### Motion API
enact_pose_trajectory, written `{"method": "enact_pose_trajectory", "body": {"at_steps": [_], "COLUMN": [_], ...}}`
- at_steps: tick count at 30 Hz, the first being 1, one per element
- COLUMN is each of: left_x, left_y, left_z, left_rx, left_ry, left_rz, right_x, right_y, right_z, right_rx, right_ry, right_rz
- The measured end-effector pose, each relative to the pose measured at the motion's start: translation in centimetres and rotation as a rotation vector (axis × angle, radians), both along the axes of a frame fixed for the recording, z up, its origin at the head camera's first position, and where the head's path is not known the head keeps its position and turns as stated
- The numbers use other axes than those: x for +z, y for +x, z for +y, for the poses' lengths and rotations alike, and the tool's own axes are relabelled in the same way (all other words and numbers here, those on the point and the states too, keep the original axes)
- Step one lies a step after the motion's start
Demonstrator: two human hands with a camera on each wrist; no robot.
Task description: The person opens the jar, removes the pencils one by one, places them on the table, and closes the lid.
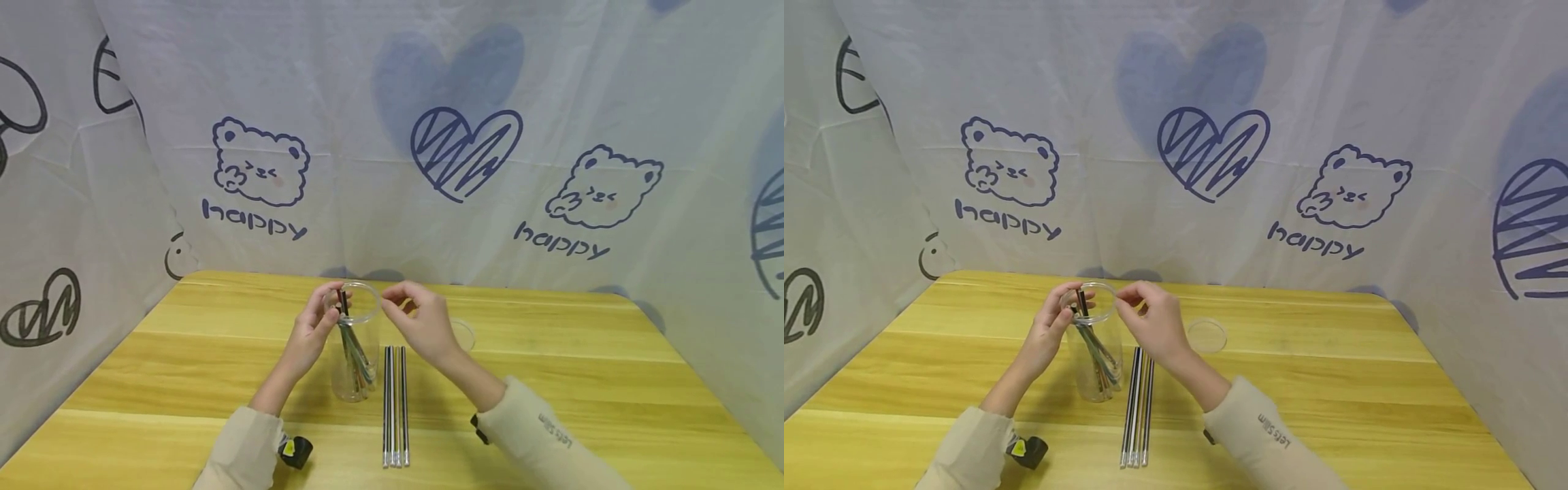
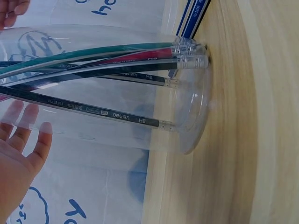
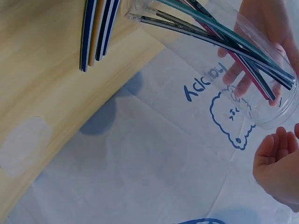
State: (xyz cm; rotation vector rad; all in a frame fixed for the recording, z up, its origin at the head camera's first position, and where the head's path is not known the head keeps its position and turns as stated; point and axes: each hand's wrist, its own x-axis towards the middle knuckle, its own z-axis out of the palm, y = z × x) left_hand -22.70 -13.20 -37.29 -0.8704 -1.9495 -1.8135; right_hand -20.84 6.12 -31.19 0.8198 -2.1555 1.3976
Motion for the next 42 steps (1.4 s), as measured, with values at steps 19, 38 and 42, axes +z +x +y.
{"method": "enact_pose_trajectory", "body": {"at_steps": [19,38,42], "left_x": [0.0,0.1,0.1], "left_y": [0.1,0.1,0.0], "left_z": [0.1,0.1,0.0], "left_rx": [-0.008,0.006,0.002], "left_ry": [-0.018,-0.03,-0.028], "left_rz": [0.003,0.029,0.026], "right_x": [0.0,0.6,0.7], "right_y": [-0.2,0.4,0.5], "right_z": [-1.4,-2.2,-2.3], "right_rx": [0.07,0.028,0.037], "right_ry": [0.286,0.584,0.574], "right_rz": [0.323,0.26,0.23]}}
